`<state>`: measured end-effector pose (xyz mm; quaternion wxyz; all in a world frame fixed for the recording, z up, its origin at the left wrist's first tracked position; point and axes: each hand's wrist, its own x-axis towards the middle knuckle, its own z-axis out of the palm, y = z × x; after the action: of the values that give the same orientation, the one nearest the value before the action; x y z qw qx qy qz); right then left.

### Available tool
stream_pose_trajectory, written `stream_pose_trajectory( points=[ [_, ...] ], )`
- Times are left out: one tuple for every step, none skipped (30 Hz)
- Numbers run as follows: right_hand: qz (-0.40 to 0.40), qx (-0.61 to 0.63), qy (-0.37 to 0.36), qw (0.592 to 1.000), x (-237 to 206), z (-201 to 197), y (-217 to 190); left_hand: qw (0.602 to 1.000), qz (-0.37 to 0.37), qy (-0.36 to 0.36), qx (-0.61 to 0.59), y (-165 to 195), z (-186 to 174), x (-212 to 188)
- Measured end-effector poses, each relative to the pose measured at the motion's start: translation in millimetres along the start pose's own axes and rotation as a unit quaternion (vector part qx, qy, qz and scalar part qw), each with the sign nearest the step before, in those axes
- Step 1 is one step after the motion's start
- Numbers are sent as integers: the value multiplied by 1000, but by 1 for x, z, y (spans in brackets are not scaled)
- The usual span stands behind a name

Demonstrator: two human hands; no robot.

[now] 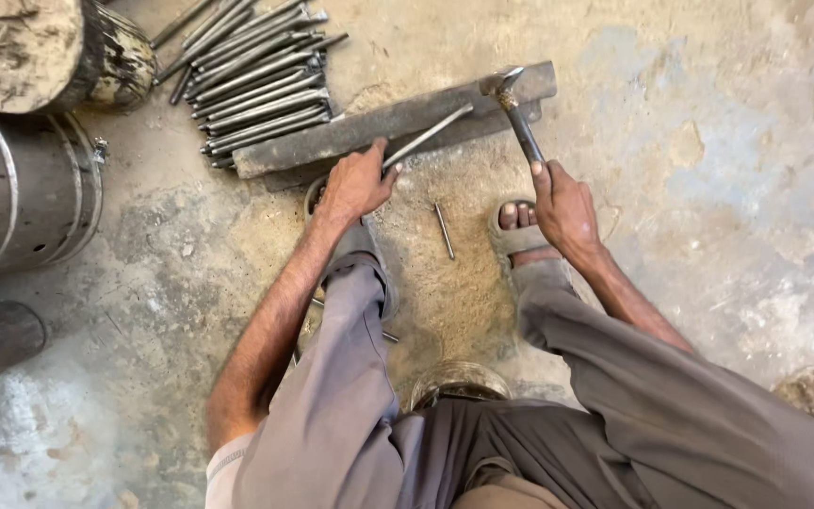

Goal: The person repeatedly hammers metal rods on an anvil to shape their ends. They pick up rods from the floor, place them on the anvil, strike them with a hammer, and then set the finished pieces aside in a growing pile.

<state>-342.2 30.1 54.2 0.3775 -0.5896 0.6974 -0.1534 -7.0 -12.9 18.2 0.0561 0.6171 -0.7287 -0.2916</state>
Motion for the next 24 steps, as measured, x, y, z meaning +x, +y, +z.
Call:
stream_pose_trajectory(
  points=[
    [31,4,-18,999,0,2,2,1000,-2,-7,-13,2,-3,2],
    [6,-8,-3,1000,0,4,3,1000,-13,-23,-13,5,-6,4],
    [-19,-20,11,1000,0,5,5,999,-24,-39,-12,7,-9,7],
    [-41,-31,22,998,-1,6,7,998,-37,-59,-11,9,-10,9],
    [-35,-28,17,999,-2,6,9,996,-48,-70,3,10,-11,10],
    [-31,-27,13,999,-1,7,11,995,-59,-79,16,9,-11,13],
    [-26,-25,9,999,-2,8,13,993,-68,-89,30,8,-10,14],
    [-24,-19,14,999,-1,9,15,995,-48,-70,44,5,-8,16],
    [-25,-14,17,999,-1,11,16,997,-31,-49,59,2,-6,18],
    [-25,-8,19,999,-1,13,18,997,-15,-29,73,-1,-3,19],
    [-13,-24,-2,1000,0,15,19,996,-12,-30,79,-4,0,20],
    [0,-41,-23,999,1,18,20,996,-10,-30,85,-5,2,20],
    [12,-58,-43,997,2,19,19,995,-7,-29,90,-6,4,20],
    [-10,-59,-26,998,3,20,16,995,-27,-55,85,-6,5,21],
    [-32,-59,-9,998,4,19,13,992,-47,-80,80,-4,6,21],
    [-57,-61,8,996,5,15,8,990,-68,-103,74,-2,5,21],
    [-60,-64,1,996,5,9,1,992,-51,-79,80,0,5,21],
    [-62,-67,-3,996,5,0,-6,994,-31,-56,88,2,4,21],
    [-66,-69,-5,995,6,-11,-13,995,-10,-29,98,3,4,21],
    [-22,-55,-21,998,6,-22,-21,994,14,8,110,3,5,20],
    [29,-43,-45,998,5,-35,-26,992,35,36,118,2,6,21],
    [-48,-11,2,999,1,-49,-28,990,52,49,122,0,11,18],
    [-120,19,46,992,-2,-60,-27,992,42,34,112,-2,16,13],
    [-175,103,57,978,-3,-68,-25,993,36,31,104,-5,20,13]
  ],
)
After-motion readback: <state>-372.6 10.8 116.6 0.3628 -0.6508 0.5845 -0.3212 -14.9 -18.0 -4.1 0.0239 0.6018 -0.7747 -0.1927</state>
